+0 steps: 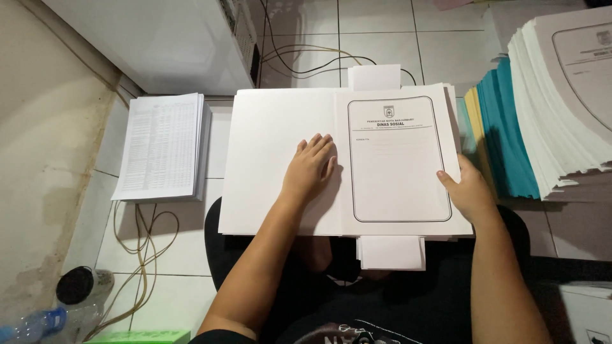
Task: Manually assembling document sets by placing printed sheets into folders.
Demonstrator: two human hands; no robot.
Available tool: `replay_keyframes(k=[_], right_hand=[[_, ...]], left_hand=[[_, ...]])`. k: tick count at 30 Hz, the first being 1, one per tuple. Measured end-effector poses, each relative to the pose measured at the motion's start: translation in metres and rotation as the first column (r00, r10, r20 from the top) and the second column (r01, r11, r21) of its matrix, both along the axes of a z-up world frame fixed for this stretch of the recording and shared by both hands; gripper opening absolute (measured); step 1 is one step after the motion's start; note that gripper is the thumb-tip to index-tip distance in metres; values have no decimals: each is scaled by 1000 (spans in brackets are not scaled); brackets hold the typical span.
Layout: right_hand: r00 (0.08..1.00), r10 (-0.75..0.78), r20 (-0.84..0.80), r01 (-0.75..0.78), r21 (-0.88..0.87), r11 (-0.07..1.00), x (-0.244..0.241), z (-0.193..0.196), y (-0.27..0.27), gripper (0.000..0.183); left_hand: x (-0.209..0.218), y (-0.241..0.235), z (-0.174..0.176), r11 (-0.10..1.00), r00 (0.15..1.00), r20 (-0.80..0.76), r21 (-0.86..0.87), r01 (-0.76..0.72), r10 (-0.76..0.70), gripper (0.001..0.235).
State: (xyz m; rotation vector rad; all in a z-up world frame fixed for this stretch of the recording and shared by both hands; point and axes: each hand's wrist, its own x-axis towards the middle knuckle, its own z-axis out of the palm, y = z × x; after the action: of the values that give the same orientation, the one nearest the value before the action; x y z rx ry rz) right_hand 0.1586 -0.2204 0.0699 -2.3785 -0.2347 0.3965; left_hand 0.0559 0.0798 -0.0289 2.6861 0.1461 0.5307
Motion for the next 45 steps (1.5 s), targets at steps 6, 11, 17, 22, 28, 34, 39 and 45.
replay_keyframes(k=[6, 11, 17, 22, 28, 34, 39, 45], right_hand=[[1000, -16, 11, 16, -3, 1000, -7, 3, 4, 61], [1000, -17, 3, 17, -22, 1000, -10, 9, 8, 62], [1000, -9, 25, 10, -37, 999, -13, 6, 10, 62], [1000, 1, 30, 1, -36, 999, -11, 2, 11, 62], [1000, 2, 17, 0, -81, 997, -6, -5, 6, 67], [998, -27, -50, 22, -86, 996, -18, 15, 8, 74], [998, 51, -49, -58, -158, 986, -28, 28, 17, 77], [987, 158, 19, -146, -291, 946, -31, 34, 22, 80]], left_hand=[[-3, 8, 21, 991, 986, -136, -108, 83, -98, 57], [-5, 15, 19, 975, 965, -187, -161, 154, -184, 71], [-5, 15, 12, 976, 973, -154, -160, 146, -171, 72], [-4, 15, 14, 981, 972, -160, -122, 151, -170, 72], [-3, 13, 17, 986, 966, -204, -87, 146, -161, 67], [-1, 14, 17, 987, 963, -221, -78, 142, -156, 67], [1, 14, 16, 986, 960, -228, -80, 148, -162, 66], [3, 15, 9, 988, 961, -228, -56, 146, -155, 67]])
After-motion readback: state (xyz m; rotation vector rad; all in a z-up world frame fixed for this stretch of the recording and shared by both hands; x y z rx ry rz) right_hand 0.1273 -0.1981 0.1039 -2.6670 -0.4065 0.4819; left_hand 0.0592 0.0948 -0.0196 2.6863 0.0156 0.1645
